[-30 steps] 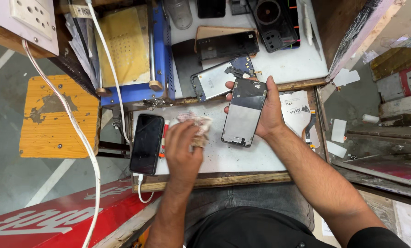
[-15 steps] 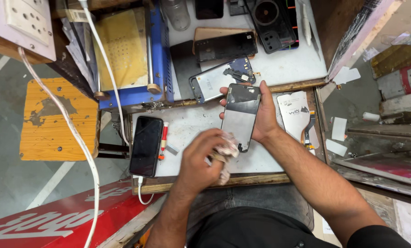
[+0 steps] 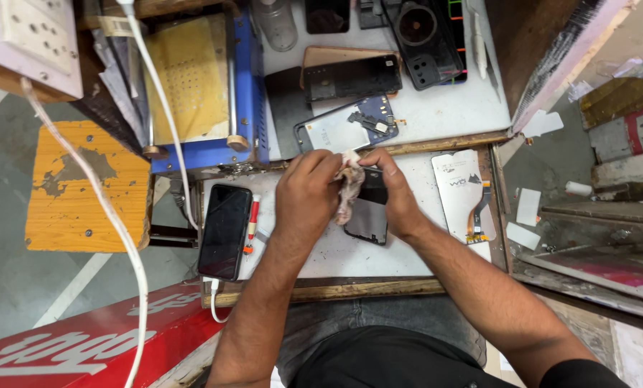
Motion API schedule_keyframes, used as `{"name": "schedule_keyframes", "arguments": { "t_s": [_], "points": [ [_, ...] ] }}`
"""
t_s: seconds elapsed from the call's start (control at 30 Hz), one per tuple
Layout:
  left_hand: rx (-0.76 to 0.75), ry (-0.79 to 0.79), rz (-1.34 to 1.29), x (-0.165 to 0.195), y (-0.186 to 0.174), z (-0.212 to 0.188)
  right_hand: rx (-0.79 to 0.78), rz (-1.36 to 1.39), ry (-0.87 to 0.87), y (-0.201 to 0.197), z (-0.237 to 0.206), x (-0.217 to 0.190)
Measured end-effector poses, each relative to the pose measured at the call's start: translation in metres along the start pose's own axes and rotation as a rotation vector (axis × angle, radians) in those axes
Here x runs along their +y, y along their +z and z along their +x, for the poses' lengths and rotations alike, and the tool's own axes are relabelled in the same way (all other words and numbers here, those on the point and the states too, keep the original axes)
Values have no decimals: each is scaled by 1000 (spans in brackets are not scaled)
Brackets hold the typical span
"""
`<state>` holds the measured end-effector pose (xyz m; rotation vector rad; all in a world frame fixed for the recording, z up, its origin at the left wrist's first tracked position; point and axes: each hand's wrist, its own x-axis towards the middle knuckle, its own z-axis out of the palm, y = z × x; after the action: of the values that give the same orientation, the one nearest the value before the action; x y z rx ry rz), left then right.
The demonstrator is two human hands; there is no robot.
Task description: The person disassembles a smartphone, removes the back cover and battery, cleans the interior with a cloth, and reassembles the device by reconnecting internal components and replacing the back cover.
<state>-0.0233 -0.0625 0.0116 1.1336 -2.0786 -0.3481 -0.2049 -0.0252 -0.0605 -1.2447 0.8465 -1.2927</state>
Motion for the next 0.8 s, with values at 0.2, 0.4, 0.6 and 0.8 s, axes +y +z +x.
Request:
{"name": "schedule_keyframes", "arguments": {
  "t_s": [0.2, 0.4, 0.6, 0.8],
  "points": [
    [81, -138, -106, 8, 9, -16, -3, -133, 33, -4, -6, 6],
    [-49, -592, -313, 3, 8, -18, 30, -136, 39, -1, -5, 4],
    [216, -360, -45, -10, -9, -36, -78, 135, 46, 1, 0, -2],
    [236, -81, -171, 6, 6, -30, -14, -2, 8, 3, 4, 8]
  ]
}}
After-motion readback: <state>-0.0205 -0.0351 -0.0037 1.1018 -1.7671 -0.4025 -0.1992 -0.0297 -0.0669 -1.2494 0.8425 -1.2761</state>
